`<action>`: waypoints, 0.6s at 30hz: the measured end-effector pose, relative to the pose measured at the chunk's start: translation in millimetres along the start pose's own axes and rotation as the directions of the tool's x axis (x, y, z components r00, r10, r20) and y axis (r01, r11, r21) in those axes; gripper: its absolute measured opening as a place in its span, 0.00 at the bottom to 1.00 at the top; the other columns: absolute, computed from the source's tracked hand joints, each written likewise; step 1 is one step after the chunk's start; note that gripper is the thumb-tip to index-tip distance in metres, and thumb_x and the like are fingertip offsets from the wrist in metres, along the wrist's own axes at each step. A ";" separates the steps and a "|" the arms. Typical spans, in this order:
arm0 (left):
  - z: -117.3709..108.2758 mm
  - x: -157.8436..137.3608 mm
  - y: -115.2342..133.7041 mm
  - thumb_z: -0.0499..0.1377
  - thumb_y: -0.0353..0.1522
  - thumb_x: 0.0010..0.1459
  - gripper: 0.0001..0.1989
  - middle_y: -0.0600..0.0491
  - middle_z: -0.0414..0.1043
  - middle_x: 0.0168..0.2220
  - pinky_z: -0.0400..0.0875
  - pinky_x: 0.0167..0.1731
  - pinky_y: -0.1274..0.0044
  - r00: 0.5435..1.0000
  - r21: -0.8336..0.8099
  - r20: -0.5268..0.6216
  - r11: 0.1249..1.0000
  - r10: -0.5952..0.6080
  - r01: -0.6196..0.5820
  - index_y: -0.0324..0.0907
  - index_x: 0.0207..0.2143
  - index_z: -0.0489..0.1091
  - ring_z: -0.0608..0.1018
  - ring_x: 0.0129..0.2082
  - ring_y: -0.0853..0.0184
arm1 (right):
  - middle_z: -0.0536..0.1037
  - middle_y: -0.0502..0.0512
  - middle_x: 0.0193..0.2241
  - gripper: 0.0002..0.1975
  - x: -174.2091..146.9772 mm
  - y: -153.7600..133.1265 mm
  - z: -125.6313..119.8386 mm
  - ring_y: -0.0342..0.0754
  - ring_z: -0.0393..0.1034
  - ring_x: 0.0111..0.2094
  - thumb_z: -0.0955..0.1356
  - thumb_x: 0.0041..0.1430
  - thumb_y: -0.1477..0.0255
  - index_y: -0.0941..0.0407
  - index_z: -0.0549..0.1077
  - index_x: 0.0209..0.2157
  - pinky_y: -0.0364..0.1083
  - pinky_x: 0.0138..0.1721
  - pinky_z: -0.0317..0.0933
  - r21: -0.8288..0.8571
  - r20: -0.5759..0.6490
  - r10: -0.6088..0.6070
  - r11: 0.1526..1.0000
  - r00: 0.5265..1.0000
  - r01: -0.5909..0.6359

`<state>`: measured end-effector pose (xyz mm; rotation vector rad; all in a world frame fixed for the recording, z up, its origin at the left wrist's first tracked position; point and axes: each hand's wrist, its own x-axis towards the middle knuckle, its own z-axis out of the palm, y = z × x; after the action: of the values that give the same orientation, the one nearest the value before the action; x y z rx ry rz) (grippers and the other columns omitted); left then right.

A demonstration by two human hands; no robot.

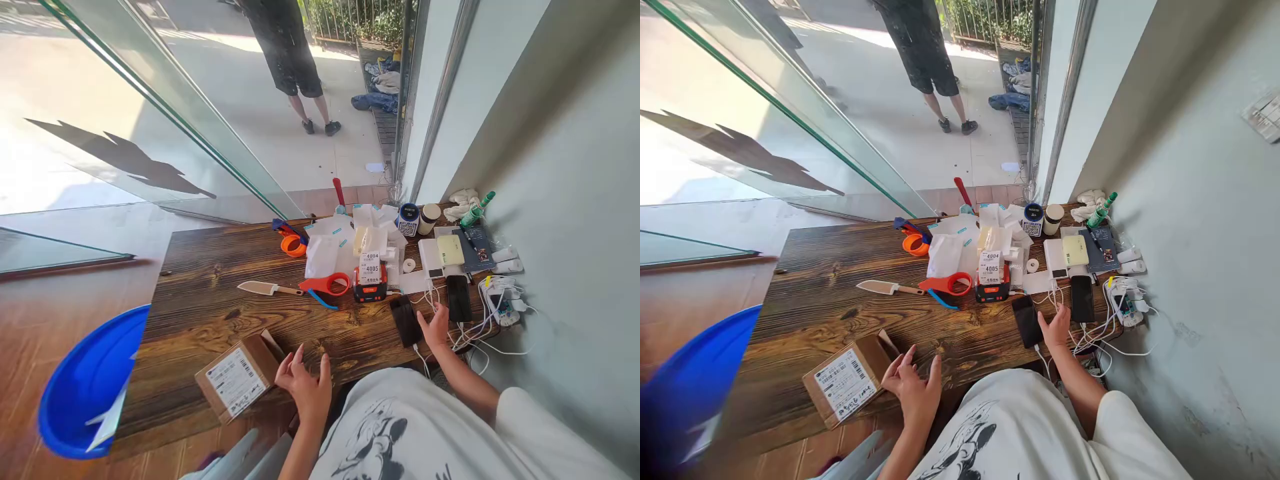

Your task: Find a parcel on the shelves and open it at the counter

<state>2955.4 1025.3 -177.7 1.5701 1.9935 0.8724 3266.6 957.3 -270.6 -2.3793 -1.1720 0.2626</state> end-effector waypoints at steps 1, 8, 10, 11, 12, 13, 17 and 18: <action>4.2 -1.0 4.9 0.57 0.47 0.60 0.31 0.39 0.53 0.58 0.65 0.64 0.55 0.999 -0.011 0.029 1.000 0.015 -0.014 0.38 0.60 0.65 0.63 0.61 0.50 | 0.72 0.71 0.49 0.34 0.1 -0.8 2.9 0.66 0.68 0.53 0.69 0.60 0.52 0.62 0.62 0.57 0.65 0.56 0.64 0.000 0.025 -0.003 1.000 1.000 0.003; 25.1 -5.5 35.5 0.58 0.46 0.58 0.27 0.41 0.58 0.56 0.75 0.55 0.58 0.992 -0.101 0.124 0.995 0.013 0.000 0.41 0.56 0.69 0.68 0.59 0.51 | 0.73 0.73 0.48 0.39 -32.3 -17.9 32.1 0.70 0.70 0.50 0.75 0.46 0.60 0.61 0.63 0.56 0.67 0.53 0.66 -0.012 0.194 -0.017 1.000 0.981 0.019; 27.3 -9.1 38.5 0.58 0.45 0.57 0.27 0.41 0.59 0.56 0.76 0.55 0.58 0.988 -0.132 0.153 0.991 0.007 0.013 0.42 0.55 0.70 0.69 0.58 0.52 | 0.74 0.71 0.48 0.37 -33.8 -14.0 30.8 0.69 0.71 0.51 0.73 0.47 0.63 0.61 0.62 0.57 0.66 0.54 0.66 0.011 0.192 -0.038 0.999 0.981 0.037; 27.4 -11.2 38.1 0.58 0.45 0.57 0.26 0.41 0.59 0.56 0.76 0.54 0.58 0.986 -0.144 0.167 0.989 -0.001 0.025 0.42 0.55 0.70 0.70 0.58 0.52 | 0.74 0.70 0.48 0.37 -32.7 -10.0 28.2 0.68 0.71 0.51 0.73 0.47 0.64 0.60 0.61 0.58 0.65 0.55 0.67 0.028 0.190 -0.056 0.998 0.980 0.052; 27.0 -13.3 36.5 0.58 0.45 0.56 0.26 0.41 0.60 0.56 0.76 0.54 0.58 0.984 -0.152 0.177 0.988 -0.011 0.038 0.42 0.54 0.71 0.70 0.58 0.52 | 0.74 0.69 0.48 0.38 -31.0 -4.9 24.7 0.68 0.71 0.52 0.73 0.47 0.65 0.60 0.60 0.59 0.64 0.55 0.67 0.046 0.187 -0.075 0.997 0.980 0.068; 26.3 -15.3 33.9 0.58 0.44 0.56 0.26 0.41 0.60 0.55 0.77 0.54 0.59 0.983 -0.155 0.182 0.987 -0.023 0.052 0.42 0.54 0.71 0.71 0.57 0.52 | 0.74 0.68 0.48 0.39 -28.9 0.8 20.7 0.67 0.72 0.52 0.72 0.46 0.66 0.60 0.60 0.59 0.63 0.55 0.68 0.064 0.182 -0.094 0.994 0.979 0.084; 22.0 -20.7 19.6 0.58 0.45 0.55 0.25 0.42 0.63 0.52 0.78 0.51 0.59 0.983 -0.143 0.166 0.984 -0.078 0.102 0.42 0.52 0.73 0.74 0.52 0.54 | 0.74 0.66 0.49 0.40 -22.1 23.6 6.5 0.65 0.73 0.52 0.71 0.45 0.67 0.58 0.59 0.60 0.62 0.54 0.70 0.114 0.158 -0.151 0.984 0.976 0.134; 21.1 -21.1 16.2 0.58 0.45 0.55 0.24 0.43 0.63 0.52 0.79 0.50 0.59 0.982 -0.141 0.163 0.983 -0.092 0.115 0.43 0.51 0.73 0.75 0.50 0.55 | 0.75 0.66 0.49 0.39 -20.7 27.4 4.4 0.65 0.74 0.52 0.71 0.44 0.67 0.57 0.59 0.60 0.62 0.53 0.70 0.118 0.151 -0.157 0.983 0.976 0.140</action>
<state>2986.2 1011.5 -181.5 1.3934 1.8374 0.8123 3271.3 928.1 -288.6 -2.1983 -1.3661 0.4614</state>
